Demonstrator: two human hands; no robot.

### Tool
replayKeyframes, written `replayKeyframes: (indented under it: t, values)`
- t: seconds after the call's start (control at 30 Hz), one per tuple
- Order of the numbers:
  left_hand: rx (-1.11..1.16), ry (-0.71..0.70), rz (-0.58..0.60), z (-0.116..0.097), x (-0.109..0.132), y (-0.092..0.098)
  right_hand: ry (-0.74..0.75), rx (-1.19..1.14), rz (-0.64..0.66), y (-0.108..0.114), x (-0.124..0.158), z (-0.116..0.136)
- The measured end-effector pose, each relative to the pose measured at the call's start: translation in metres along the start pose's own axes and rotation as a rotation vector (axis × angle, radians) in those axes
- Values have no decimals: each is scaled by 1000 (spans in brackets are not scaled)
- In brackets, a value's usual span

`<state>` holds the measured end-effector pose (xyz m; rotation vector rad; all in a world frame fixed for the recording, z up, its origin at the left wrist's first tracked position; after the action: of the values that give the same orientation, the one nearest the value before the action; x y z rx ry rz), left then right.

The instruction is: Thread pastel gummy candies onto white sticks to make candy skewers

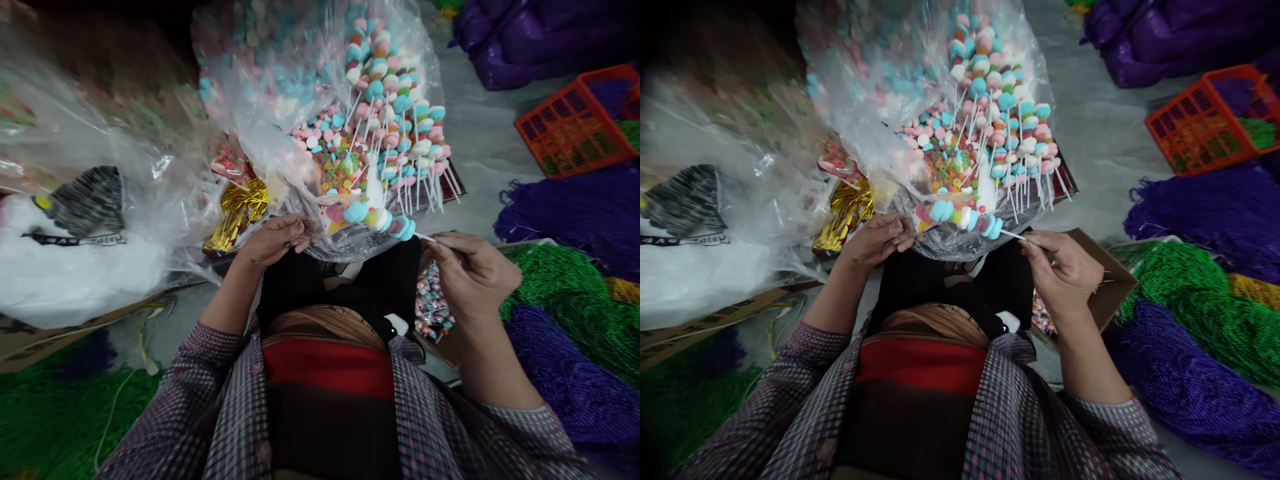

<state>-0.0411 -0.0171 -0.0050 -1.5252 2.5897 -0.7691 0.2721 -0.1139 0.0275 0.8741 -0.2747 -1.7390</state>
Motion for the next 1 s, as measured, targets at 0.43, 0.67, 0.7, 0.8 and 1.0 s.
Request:
replayKeyframes:
  t: [0.43,0.67,0.7,0.8,1.0]
  values:
    - [-81,63,145,5,1,4,219,33,-147,7,-20,-10]
    - [-196,77,174,3,2,10,226,180,-90,13,-34,-7]
    - [-198,76,167,3,2,10,205,193,-91,13,-35,-6]
    - [-198,64,135,3,1,10,217,195,-70,13,-32,-5]
    - [-215,80,66,0,-2,7,326,242,-80,13,-25,-12]
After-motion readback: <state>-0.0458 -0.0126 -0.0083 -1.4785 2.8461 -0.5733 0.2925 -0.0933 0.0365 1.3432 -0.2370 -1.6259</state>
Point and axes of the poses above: each hand's wrist, its own x-axis away from the middle knuckle, its own y-axis out of the back of the hand, z = x × y, the point moved 2 cm from there along -x, towards the middle knuckle, and after that the axes turned 3 degrees about -x, right-handed, at the moved point
